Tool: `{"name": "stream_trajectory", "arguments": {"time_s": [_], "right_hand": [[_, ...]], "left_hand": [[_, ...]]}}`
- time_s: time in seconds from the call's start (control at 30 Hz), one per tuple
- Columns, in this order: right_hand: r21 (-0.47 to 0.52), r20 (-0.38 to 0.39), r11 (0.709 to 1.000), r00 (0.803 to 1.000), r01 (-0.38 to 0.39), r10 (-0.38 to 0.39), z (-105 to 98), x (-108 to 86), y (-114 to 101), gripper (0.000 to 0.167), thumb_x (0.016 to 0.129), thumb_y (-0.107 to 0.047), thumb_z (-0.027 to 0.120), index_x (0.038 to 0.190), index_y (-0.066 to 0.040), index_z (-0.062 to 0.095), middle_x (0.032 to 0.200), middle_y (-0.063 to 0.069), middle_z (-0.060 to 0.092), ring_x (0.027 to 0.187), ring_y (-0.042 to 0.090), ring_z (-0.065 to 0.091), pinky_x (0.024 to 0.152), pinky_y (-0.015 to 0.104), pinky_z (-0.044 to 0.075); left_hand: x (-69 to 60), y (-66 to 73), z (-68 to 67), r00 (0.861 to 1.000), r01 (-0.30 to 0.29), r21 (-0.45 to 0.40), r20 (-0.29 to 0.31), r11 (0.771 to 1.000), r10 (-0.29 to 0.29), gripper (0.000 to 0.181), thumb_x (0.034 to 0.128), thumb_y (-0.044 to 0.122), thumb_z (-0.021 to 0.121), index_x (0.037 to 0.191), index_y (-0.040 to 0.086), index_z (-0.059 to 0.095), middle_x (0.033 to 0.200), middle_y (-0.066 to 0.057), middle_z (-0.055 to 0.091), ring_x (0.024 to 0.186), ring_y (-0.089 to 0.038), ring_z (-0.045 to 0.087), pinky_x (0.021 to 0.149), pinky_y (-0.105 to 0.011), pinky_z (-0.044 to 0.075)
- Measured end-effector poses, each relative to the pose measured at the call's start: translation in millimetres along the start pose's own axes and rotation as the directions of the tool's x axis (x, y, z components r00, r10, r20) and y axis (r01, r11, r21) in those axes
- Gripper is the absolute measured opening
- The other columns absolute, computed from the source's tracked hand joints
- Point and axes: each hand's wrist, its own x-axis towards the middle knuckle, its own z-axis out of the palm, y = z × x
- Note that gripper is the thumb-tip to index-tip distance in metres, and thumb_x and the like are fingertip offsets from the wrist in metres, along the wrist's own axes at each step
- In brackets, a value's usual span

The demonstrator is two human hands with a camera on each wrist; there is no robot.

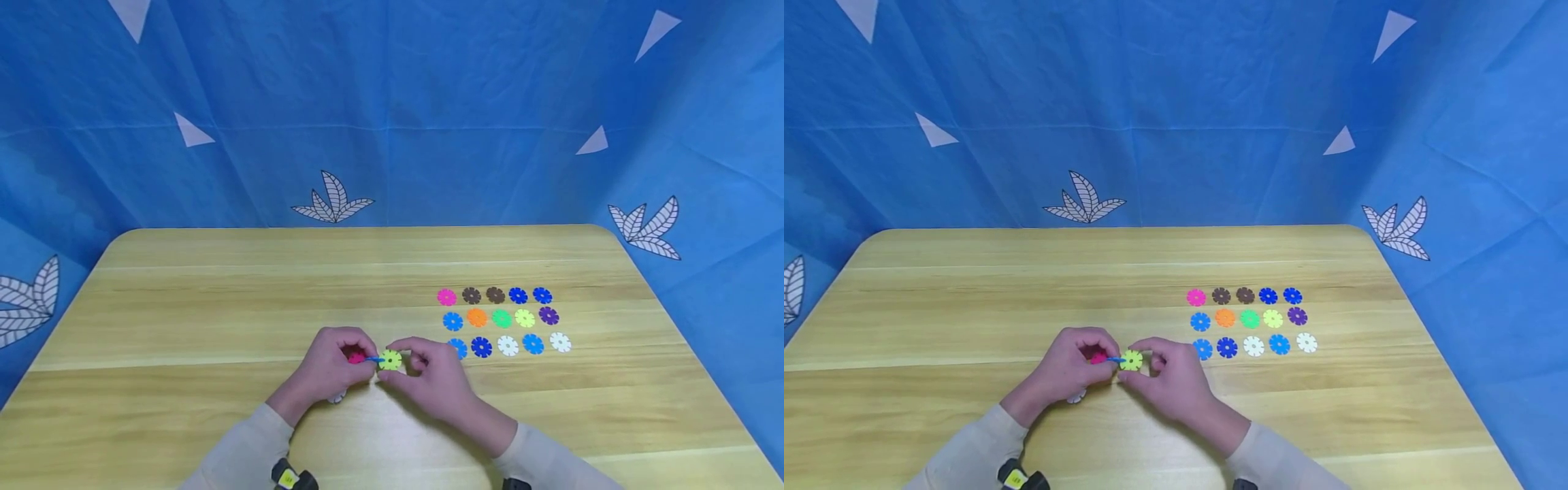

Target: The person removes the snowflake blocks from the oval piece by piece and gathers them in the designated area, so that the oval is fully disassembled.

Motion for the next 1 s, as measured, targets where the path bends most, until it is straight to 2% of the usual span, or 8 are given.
{"name": "stream_trajectory", "arguments": {"time_s": [0.17,0.3,0.43,0.73,0.83,1.0], "right_hand": [[0.010,-0.008,0.998,0.998,0.055,-0.055,2,-0.3,-1,0.031,0.073,-0.010,0.089,0.102,-0.005,0.076,0.049,-0.011,0.035,0.046,-0.002,0.029,0.052,0.023,0.045],[0.014,-0.014,0.996,0.996,0.087,-0.087,0,-0.6,-12,0.030,0.070,0.000,0.089,0.098,0.001,0.075,0.048,-0.008,0.035,0.048,-0.004,0.027,0.054,0.026,0.049],[0.016,-0.025,0.994,0.994,0.110,-0.109,-3,-1.1,-22,0.029,0.069,0.003,0.088,0.095,0.002,0.075,0.048,-0.008,0.035,0.049,-0.005,0.026,0.055,0.028,0.051],[0.030,-0.014,0.988,0.988,0.153,-0.152,0,-3.9,2,0.029,0.069,0.000,0.089,0.095,-0.001,0.075,0.047,-0.008,0.037,0.047,-0.007,0.027,0.047,0.024,0.044],[0.029,-0.005,0.989,0.989,0.145,-0.145,-1,-4.1,4,0.030,0.071,-0.004,0.090,0.097,-0.002,0.075,0.048,-0.009,0.038,0.047,-0.006,0.029,0.046,0.023,0.044],[0.027,0.037,0.998,0.998,0.059,-0.060,-3,-4.0,4,0.036,0.074,-0.016,0.090,0.105,-0.006,0.075,0.051,-0.013,0.037,0.046,-0.001,0.032,0.054,0.025,0.048]], "left_hand": [[-1.0,0.1,-0.5,1.000,0.015,0.006,0.000,1.000,-0.015,0.023,0.0749,-0.006,0.074,0.078,0.017,0.074,0.075,0.004,0.066,0.067,-0.015,0.054,0.059,-0.024,0.045],[-1.7,-0.1,-0.3,1.000,0.031,0.018,0.004,0.999,-0.031,0.023,0.0734,-0.007,0.075,0.077,0.015,0.074,0.074,0.004,0.066,0.067,-0.015,0.054,0.059,-0.024,0.046],[-1.1,0.8,0.6,1.000,0.021,0.025,0.015,0.999,-0.021,0.020,0.0734,-0.006,0.075,0.078,0.013,0.074,0.075,0.003,0.066,0.068,-0.015,0.055,0.059,-0.024,0.047],[-1.8,3.3,1.1,0.999,0.024,0.015,0.027,1.000,-0.025,0.019,0.0726,-0.006,0.076,0.078,0.012,0.075,0.073,0.003,0.066,0.065,-0.014,0.055,0.058,-0.023,0.047],[-1.4,2.7,0.7,0.999,0.034,0.015,0.034,0.999,-0.035,0.019,0.0725,-0.007,0.076,0.079,0.012,0.075,0.073,0.003,0.066,0.066,-0.014,0.055,0.059,-0.024,0.047],[-0.6,1.8,-0.5,0.998,0.042,0.026,0.041,0.999,-0.043,0.021,0.0727,-0.007,0.075,0.079,0.013,0.075,0.074,0.003,0.066,0.067,-0.016,0.057,0.060,-0.025,0.049]]}}
